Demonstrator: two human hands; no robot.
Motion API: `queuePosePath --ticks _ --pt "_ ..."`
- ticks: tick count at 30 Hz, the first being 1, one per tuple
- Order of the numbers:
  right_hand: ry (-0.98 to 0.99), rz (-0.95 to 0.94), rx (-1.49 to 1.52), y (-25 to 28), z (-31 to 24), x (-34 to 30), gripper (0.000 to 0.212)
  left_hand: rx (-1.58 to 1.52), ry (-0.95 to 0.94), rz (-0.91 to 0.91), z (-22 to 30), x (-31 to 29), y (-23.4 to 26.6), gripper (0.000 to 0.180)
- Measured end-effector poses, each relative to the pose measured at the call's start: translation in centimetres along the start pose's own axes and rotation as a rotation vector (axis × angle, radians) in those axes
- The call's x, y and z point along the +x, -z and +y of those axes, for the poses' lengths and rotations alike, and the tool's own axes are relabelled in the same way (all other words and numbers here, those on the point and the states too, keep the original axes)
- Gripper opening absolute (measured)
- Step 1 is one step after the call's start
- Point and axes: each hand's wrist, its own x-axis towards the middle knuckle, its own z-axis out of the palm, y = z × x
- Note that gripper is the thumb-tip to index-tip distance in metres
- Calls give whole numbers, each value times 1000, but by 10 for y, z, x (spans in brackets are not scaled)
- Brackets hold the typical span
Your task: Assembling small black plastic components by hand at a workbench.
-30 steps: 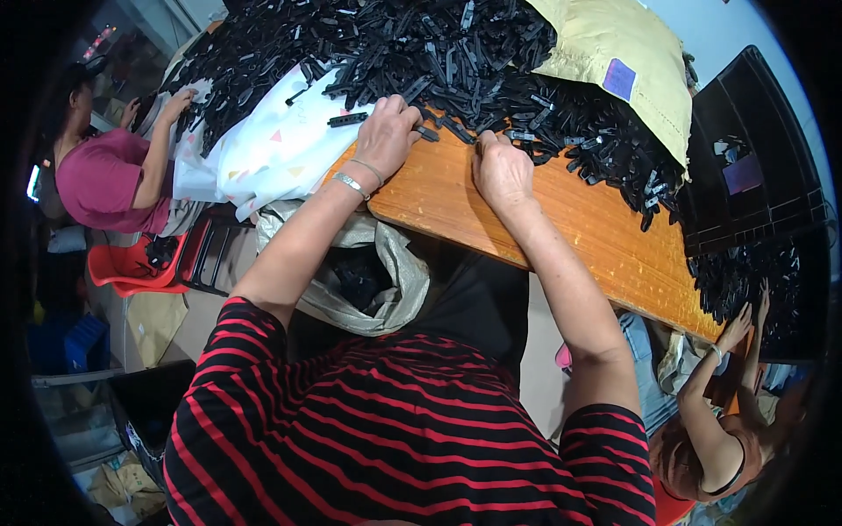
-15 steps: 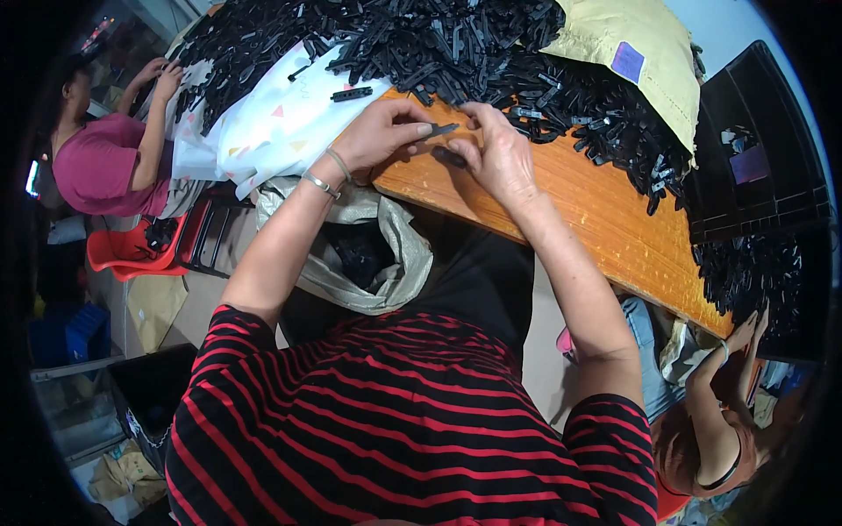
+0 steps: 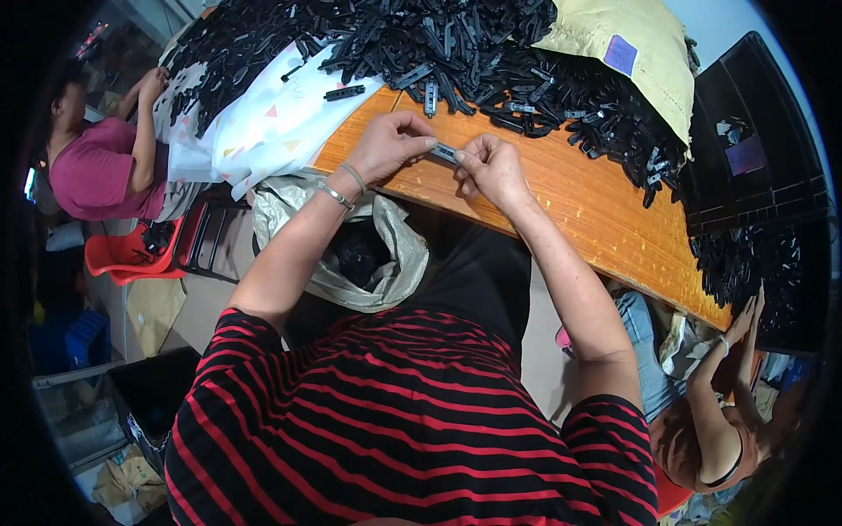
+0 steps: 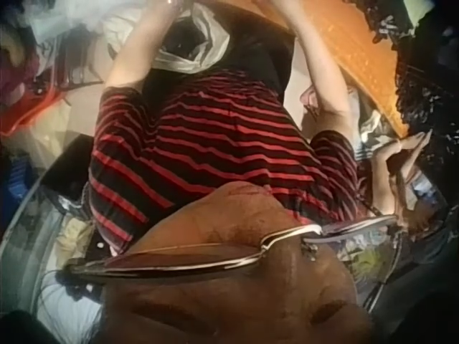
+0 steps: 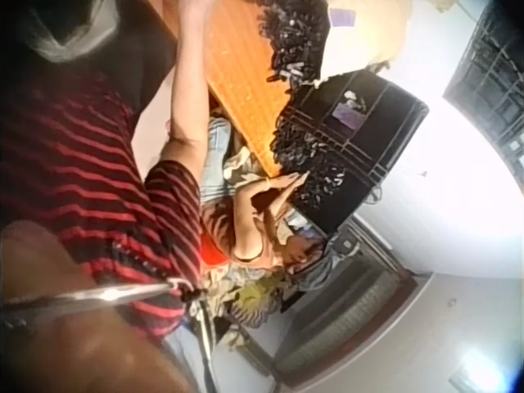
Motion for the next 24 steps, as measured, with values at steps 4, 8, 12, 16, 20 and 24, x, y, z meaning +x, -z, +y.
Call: queuePosePath --ticks 4,8,12,16,20,24 --pt "-24 1 -1 -3 -2 2 16 87 -38 51 -2 3 -2 15" --pt "-134 -5 -62 -1 -6 6 16 221 15 66 0 6 -4 16" --pt "-142 25 -139 2 -15 10 19 486 51 94 5 11 -8 23" --pt "-253 1 -260 4 -22 18 21 546 147 11 12 19 -5 23" --pt "-166 7 -234 3 -10 11 24 538 75 35 5 5 0 24" --pt "-132 -131 -203 29 -2 8 23 488 -27 46 2 -48 32 18"
